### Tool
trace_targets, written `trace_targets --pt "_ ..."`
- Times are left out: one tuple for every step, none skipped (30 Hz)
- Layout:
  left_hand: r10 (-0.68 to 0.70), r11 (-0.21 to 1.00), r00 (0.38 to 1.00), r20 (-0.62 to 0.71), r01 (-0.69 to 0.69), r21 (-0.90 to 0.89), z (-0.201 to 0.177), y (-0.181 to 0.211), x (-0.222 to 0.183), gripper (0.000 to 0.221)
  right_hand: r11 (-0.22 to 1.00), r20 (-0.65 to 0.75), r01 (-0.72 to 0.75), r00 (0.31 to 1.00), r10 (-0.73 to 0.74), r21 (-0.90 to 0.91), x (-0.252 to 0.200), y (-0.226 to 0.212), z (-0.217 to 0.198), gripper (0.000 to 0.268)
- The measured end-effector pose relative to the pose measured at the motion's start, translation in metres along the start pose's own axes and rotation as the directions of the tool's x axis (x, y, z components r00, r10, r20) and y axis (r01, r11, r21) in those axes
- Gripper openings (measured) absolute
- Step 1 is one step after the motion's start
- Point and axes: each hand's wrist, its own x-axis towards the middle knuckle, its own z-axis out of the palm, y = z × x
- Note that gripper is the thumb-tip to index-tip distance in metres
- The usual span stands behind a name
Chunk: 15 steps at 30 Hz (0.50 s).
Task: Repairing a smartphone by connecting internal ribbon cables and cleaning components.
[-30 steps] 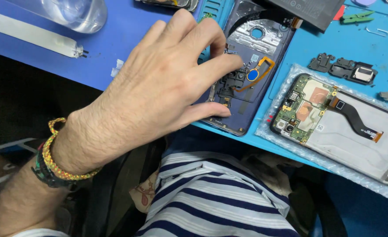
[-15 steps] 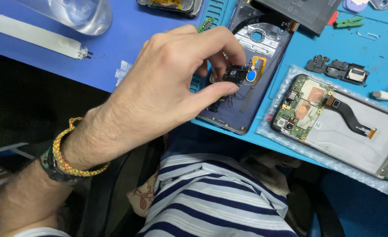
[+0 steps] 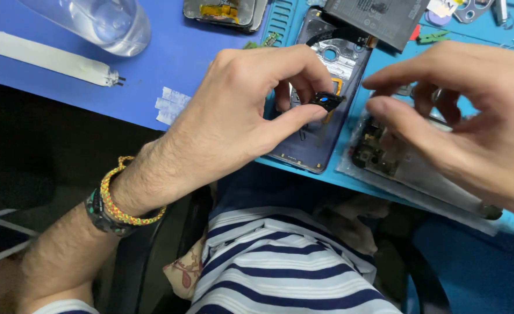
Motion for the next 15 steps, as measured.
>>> trace_targets --pt "0.001 1.0 1.0 -0.01 -0.002 -0.022 0.0 0.0 -0.001 0.022 0.995 0.019 0.098 0.995 -0.098 0.004 0.019 -0.038 0.01 0.018" --pt "-0.001 0.999 1.0 -0.02 0.0 -0.044 0.0 -0.001 -0.002 0.021 0.981 0.042 0.196 0.98 -0.196 0.011 0.034 -0.079 0.018 0.013" --pt "-0.002 0.999 1.0 -0.026 0.001 -0.044 0.0 -0.002 -0.002 0.021 0.98 0.045 0.199 0.979 -0.2 0.009 0.035 -0.081 0.018 0.013" --pt "0.002 0.999 1.0 -0.025 -0.004 -0.047 0.0 -0.003 -0.003 0.02 0.984 0.058 0.173 0.983 -0.175 0.044 0.037 -0.083 0.019 0.011" --pt "0.007 0.999 1.0 -0.025 -0.008 -0.051 0.0 -0.004 -0.003 0.018 0.986 0.072 0.145 0.986 -0.151 0.078 0.038 -0.085 0.02 0.009" --pt "0.007 0.999 1.0 -0.026 -0.008 -0.052 0.0 -0.005 -0.004 0.018 0.986 0.074 0.145 0.986 -0.151 0.077 0.039 -0.085 0.021 0.009" --pt "0.013 0.998 1.0 -0.027 -0.014 -0.065 0.0 -0.005 -0.004 0.02 0.988 0.071 0.129 0.988 -0.135 0.09 0.039 -0.084 0.022 0.005" --pt "0.02 0.997 0.999 -0.027 -0.022 -0.078 0.0 -0.006 -0.004 0.021 0.989 0.067 0.111 0.991 -0.118 0.103 0.039 -0.084 0.022 0.006" --pt "0.022 0.997 0.999 -0.027 -0.024 -0.08 0.0 -0.006 -0.004 0.021 0.989 0.067 0.109 0.991 -0.116 0.101 0.039 -0.083 0.023 0.006" --pt "0.016 0.997 1.0 -0.026 -0.018 -0.075 0.0 -0.007 -0.004 0.021 0.991 0.084 0.094 0.991 -0.102 0.09 0.04 -0.082 0.023 0.008" --pt "0.011 0.997 1.0 -0.024 -0.012 -0.07 0.0 -0.007 -0.005 0.021 0.994 0.1 0.08 0.991 -0.087 0.08 0.04 -0.082 0.024 0.01" --pt "0.011 0.997 1.0 -0.025 -0.013 -0.071 0.0 -0.007 -0.005 0.021 0.994 0.101 0.08 0.991 -0.088 0.079 0.04 -0.081 0.024 0.01" --pt "0.011 0.997 1.0 -0.028 -0.014 -0.078 0.0 -0.007 -0.005 0.021 0.995 0.103 0.061 0.992 -0.069 0.075 0.04 -0.081 0.025 0.009" --pt "0.011 0.996 0.999 -0.031 -0.013 -0.084 0.0 -0.006 -0.005 0.021 0.996 0.105 0.043 0.993 -0.051 0.072 0.04 -0.081 0.026 0.009" --pt "0.01 0.996 0.999 -0.032 -0.012 -0.084 0.0 -0.006 -0.005 0.021 0.996 0.106 0.044 0.993 -0.052 0.072 0.04 -0.081 0.026 0.009"
